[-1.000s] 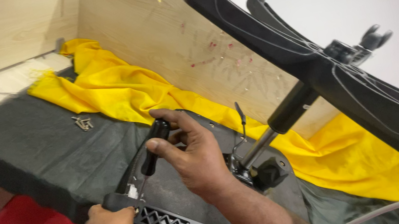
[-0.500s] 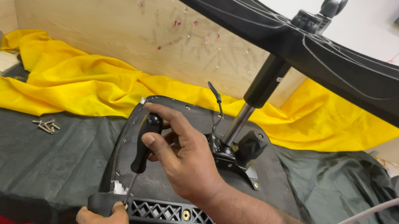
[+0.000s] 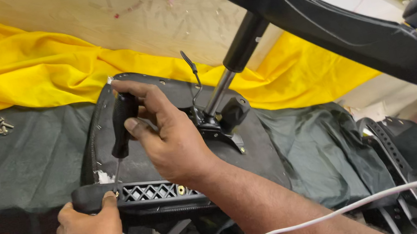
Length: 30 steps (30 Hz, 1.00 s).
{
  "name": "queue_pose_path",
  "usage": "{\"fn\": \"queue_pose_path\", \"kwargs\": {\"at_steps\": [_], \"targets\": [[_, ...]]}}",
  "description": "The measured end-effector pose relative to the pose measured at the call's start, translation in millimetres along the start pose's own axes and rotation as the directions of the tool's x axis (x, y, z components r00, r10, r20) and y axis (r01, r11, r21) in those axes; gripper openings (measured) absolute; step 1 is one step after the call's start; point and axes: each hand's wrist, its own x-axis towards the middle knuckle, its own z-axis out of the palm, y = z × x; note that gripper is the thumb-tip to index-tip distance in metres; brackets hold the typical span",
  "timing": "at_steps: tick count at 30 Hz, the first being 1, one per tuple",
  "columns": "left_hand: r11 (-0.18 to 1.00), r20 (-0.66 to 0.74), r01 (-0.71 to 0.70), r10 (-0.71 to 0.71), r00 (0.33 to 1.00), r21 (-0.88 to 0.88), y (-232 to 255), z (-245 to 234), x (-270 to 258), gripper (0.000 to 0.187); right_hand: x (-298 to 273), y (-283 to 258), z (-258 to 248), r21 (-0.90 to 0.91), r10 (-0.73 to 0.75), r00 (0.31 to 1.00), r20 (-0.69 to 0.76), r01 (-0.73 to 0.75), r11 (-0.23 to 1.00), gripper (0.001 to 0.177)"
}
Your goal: The person uses a screwdriver to fasten screws into the base of an office chair, securing a metal bracket and a plastic footrest. The person then removes a plastic cover from the chair base and places it aside.
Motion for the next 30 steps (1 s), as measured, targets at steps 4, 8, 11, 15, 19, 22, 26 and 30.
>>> {"fn": "queue_pose_path", "kwargs": {"at_steps": [4,8,11,15,19,22,26,30], "targets": [[0.995,0.088,0.097,-0.100,0.991,0.038,12,-9,0,0.051,-3,1,13,0.079,-0.028,0.996,-0.087,0.035,0.996,0.050],[0.993,0.160,0.107,-0.097,0.982,-0.057,11,-14,-4,0.051,-16,-8,18,-0.068,0.024,0.990,-0.142,-0.034,0.997,0.052],[0.992,0.127,0.115,-0.108,0.986,-0.050,10,-14,-1,0.061,-11,-15,23,-0.256,0.014,0.969,-0.247,-0.079,0.964,0.052],[0.990,0.118,0.124,-0.132,0.984,0.073,10,-18,4,0.072,-9,-18,26,-0.317,-0.010,0.932,-0.363,-0.113,0.942,0.049],[0.989,0.087,0.083,-0.094,0.992,0.120,13,-22,6,0.074,-9,-19,26,-0.352,-0.111,0.941,-0.320,-0.009,0.936,0.054],[0.991,0.146,0.133,-0.135,0.980,0.027,13,-25,10,0.070,-10,-22,25,-0.221,0.016,0.976,-0.215,-0.065,0.973,0.047],[0.988,0.191,0.155,-0.150,0.970,-0.011,14,-29,10,0.066,-8,-22,26,0.016,0.069,0.992,-0.106,-0.067,0.998,0.046],[0.965,0.291,0.262,-0.248,0.924,-0.008,28,-37,8,0.061,5,-27,32,-0.275,0.002,0.987,-0.160,-0.047,0.960,0.044]]}}
